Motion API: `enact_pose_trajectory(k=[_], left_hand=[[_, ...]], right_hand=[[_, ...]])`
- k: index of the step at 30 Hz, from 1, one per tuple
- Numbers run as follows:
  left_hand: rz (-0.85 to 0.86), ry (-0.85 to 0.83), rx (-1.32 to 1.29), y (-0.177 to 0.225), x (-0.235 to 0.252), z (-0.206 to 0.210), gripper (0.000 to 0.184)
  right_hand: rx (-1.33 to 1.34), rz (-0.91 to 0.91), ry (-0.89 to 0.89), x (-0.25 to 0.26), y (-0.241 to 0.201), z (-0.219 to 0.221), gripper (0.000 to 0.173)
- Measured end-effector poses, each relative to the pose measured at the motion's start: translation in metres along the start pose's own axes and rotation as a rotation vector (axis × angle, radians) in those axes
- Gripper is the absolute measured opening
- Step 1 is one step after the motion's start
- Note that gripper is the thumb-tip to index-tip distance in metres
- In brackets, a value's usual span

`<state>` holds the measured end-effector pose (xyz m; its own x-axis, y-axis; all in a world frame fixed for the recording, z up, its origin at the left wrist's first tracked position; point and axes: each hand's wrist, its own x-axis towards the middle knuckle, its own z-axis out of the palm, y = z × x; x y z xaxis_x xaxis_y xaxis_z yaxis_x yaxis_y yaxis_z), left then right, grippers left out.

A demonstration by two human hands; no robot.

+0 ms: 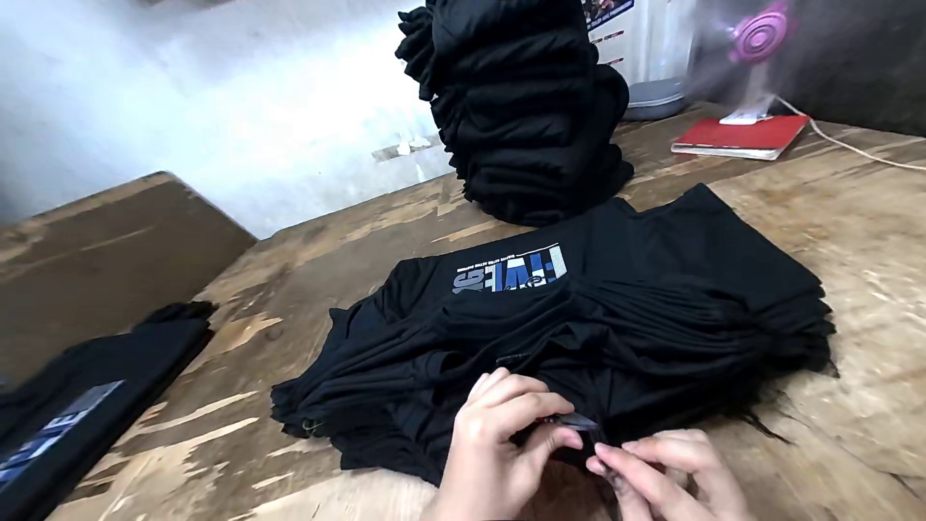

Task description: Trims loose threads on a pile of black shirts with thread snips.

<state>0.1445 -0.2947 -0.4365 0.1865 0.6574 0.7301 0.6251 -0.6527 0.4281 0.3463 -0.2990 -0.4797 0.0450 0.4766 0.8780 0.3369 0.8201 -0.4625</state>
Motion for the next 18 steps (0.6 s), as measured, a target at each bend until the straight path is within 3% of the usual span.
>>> enact_pose_trajectory(k=[7, 12, 15, 18], left_hand=[[-0.022, -0.032, 0.044, 0.002, 0.006, -0.008, 0.025], [-0.014, -0.010, 0.058, 0.004, 0.010, -0.004, 0.018], [-0.107, -0.053, 0.073, 0.006, 0.013, -0.016, 0.035], [-0.177, -0.315, 0.045, 0.005, 0.015, -0.017, 0.059]], right_hand=[[0.100, 0.146, 0.040, 0.005, 0.002, -0.006, 0.009], [0.129, 0.168, 0.035, 0.007, -0.002, -0.005, 0.007], [0.216, 0.174, -0.053, 0.008, 0.001, -0.019, 0.007], [0.365, 0.200, -0.185, 0.007, 0.005, -0.027, 0.009]])
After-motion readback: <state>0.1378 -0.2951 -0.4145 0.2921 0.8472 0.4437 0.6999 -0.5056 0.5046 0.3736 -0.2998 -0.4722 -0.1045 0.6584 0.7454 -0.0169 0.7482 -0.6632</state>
